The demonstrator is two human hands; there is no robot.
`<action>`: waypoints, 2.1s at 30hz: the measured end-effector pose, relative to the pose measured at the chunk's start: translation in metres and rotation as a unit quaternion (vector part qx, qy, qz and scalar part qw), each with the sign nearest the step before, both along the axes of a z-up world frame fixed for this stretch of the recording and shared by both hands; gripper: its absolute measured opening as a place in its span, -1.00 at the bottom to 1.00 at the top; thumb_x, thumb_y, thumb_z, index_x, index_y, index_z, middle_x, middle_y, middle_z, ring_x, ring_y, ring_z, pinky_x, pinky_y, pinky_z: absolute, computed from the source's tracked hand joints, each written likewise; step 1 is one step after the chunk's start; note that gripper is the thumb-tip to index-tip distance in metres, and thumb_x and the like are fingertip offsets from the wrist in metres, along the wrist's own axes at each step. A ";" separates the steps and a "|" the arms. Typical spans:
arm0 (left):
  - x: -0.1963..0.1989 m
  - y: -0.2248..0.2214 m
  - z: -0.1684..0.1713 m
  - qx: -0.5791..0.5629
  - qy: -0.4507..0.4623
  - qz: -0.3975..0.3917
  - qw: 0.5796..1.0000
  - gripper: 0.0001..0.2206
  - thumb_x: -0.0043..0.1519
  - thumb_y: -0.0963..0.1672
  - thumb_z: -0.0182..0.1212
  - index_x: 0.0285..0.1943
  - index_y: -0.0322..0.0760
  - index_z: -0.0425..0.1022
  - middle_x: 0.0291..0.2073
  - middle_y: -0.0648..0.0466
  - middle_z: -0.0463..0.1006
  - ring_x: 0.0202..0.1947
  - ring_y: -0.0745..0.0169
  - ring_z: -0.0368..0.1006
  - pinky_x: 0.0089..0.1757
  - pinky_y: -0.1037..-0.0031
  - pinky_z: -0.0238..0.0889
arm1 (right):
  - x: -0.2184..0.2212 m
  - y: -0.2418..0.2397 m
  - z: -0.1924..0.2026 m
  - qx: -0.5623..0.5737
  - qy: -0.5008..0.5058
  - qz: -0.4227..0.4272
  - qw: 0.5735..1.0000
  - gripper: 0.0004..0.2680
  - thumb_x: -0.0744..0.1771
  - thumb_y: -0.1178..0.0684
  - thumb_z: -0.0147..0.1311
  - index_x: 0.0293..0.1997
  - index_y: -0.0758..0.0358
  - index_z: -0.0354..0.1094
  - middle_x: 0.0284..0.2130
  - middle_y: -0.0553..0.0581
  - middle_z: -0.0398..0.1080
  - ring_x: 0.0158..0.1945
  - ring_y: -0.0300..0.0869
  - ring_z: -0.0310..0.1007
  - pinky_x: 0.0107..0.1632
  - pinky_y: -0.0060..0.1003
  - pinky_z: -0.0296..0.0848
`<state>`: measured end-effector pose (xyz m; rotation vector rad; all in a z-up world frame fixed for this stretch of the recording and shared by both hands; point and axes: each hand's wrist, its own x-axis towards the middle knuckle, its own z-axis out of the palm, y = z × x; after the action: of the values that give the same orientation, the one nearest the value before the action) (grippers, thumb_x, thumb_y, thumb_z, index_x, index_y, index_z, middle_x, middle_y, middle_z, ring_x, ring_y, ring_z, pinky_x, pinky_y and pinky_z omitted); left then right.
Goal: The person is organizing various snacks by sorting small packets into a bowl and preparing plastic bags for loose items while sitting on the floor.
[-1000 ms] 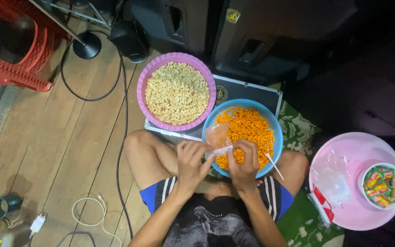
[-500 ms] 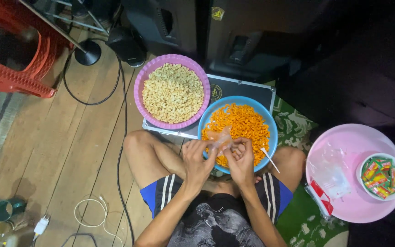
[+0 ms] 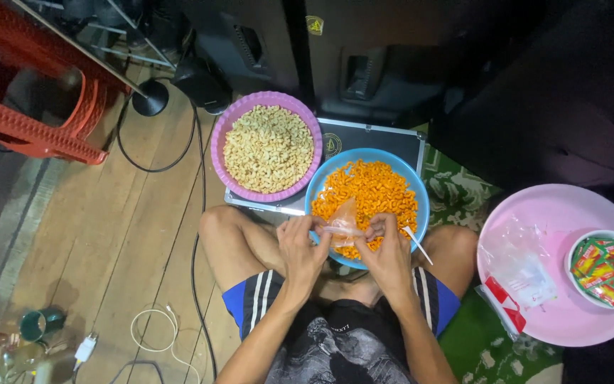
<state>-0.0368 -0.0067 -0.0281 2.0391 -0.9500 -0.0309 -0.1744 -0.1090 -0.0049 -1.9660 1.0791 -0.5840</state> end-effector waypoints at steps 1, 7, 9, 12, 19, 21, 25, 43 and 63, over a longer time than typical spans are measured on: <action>0.000 0.000 0.000 0.017 -0.003 -0.003 1.000 -0.91 0.09 -0.10 0.36 -0.33 0.01 0.51 -0.52 0.28 0.50 -0.33 0.26 0.51 -0.03 0.37 0.23 | -0.003 -0.003 -0.001 0.006 0.011 0.003 1.000 -0.75 0.21 0.20 0.17 -0.10 0.20 0.21 -0.43 0.15 0.51 -0.26 0.02 0.62 -0.08 -0.01 0.51; -0.006 -0.006 0.009 0.114 0.023 -0.095 0.989 -0.64 0.05 -0.07 0.31 0.05 -0.06 0.47 -0.17 0.13 0.46 0.00 0.06 0.43 0.07 0.18 0.18 | -0.012 -0.014 0.006 0.024 0.006 0.021 0.999 -0.76 0.21 0.20 0.15 -0.10 0.17 0.21 -0.43 0.12 0.52 -0.20 0.05 0.62 -0.04 -0.03 0.52; -0.008 -0.010 0.017 0.140 0.028 -0.126 0.982 -0.56 0.02 -0.10 0.29 0.14 -0.10 0.44 -0.11 0.07 0.42 0.05 -0.01 0.39 0.10 0.14 0.16 | -0.015 -0.017 0.003 0.018 0.004 0.030 0.999 -0.75 0.21 0.22 0.16 -0.10 0.17 0.21 -0.43 0.13 0.52 -0.18 0.06 0.62 -0.04 -0.03 0.51; -0.013 -0.017 0.037 0.159 0.062 -0.146 0.974 -0.48 0.11 -0.22 0.12 0.33 -0.21 0.36 -0.04 -0.11 0.42 0.12 -0.23 0.34 0.11 0.03 0.16 | -0.022 -0.021 -0.005 0.000 0.005 0.052 0.999 -0.73 0.21 0.22 0.16 -0.08 0.14 0.20 -0.42 0.11 0.52 -0.17 0.06 0.61 -0.05 -0.02 0.50; -0.024 -0.017 0.027 0.094 0.003 -0.179 0.979 -0.60 0.14 -0.04 0.28 0.18 -0.09 0.43 -0.11 0.04 0.41 0.08 -0.03 0.36 0.12 0.17 0.11 | -0.034 -0.032 -0.002 0.011 0.042 0.079 0.996 -0.74 0.22 0.16 0.17 -0.07 0.10 0.20 -0.38 0.15 0.53 -0.14 0.12 0.61 -0.07 0.01 0.51; -0.025 -0.017 0.013 0.087 -0.040 -0.186 0.978 -0.77 0.23 0.02 0.22 -0.01 0.00 0.53 -0.21 0.16 0.46 0.00 0.15 0.43 0.13 0.26 0.09 | -0.036 -0.034 0.005 0.011 0.048 0.086 0.995 -0.75 0.23 0.16 0.17 -0.07 0.10 0.20 -0.36 0.16 0.54 -0.13 0.14 0.60 -0.08 0.02 0.51; -0.034 -0.021 0.010 0.076 -0.053 -0.128 0.987 -0.93 0.25 -0.04 0.27 -0.29 0.04 0.56 -0.48 0.27 0.53 -0.27 0.29 0.50 0.05 0.34 0.12 | -0.038 -0.027 -0.004 -0.014 0.058 0.059 0.996 -0.74 0.24 -0.02 0.21 -0.07 0.04 0.21 -0.31 0.15 0.52 -0.12 0.13 0.59 -0.09 0.06 0.52; -0.065 -0.004 0.030 0.095 -0.069 -0.004 0.993 -0.86 0.27 -0.05 0.20 -0.07 -0.07 0.51 -0.26 0.11 0.52 -0.06 0.11 0.47 0.08 0.22 0.10 | -0.045 -0.024 -0.033 -0.123 -0.023 0.072 0.990 -0.87 0.23 0.12 0.17 -0.31 0.04 0.26 -0.51 0.10 0.43 -0.30 0.05 0.57 -0.19 -0.12 0.53; 0.010 0.047 0.030 0.109 -0.012 0.001 0.994 -0.98 0.23 -0.10 0.23 -0.21 0.02 0.54 -0.45 0.21 0.57 -0.26 0.23 0.53 0.06 0.24 0.09 | 0.012 -0.013 0.026 -0.017 -0.060 0.207 0.976 -0.87 0.29 0.20 0.21 -0.14 0.11 0.42 -0.16 0.16 0.46 -0.05 0.09 0.57 -0.02 -0.10 0.53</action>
<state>-0.0269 0.0404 0.0015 2.2442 -0.9968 -0.1137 -0.1628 -0.1223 0.0215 -2.0758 0.5622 -0.4855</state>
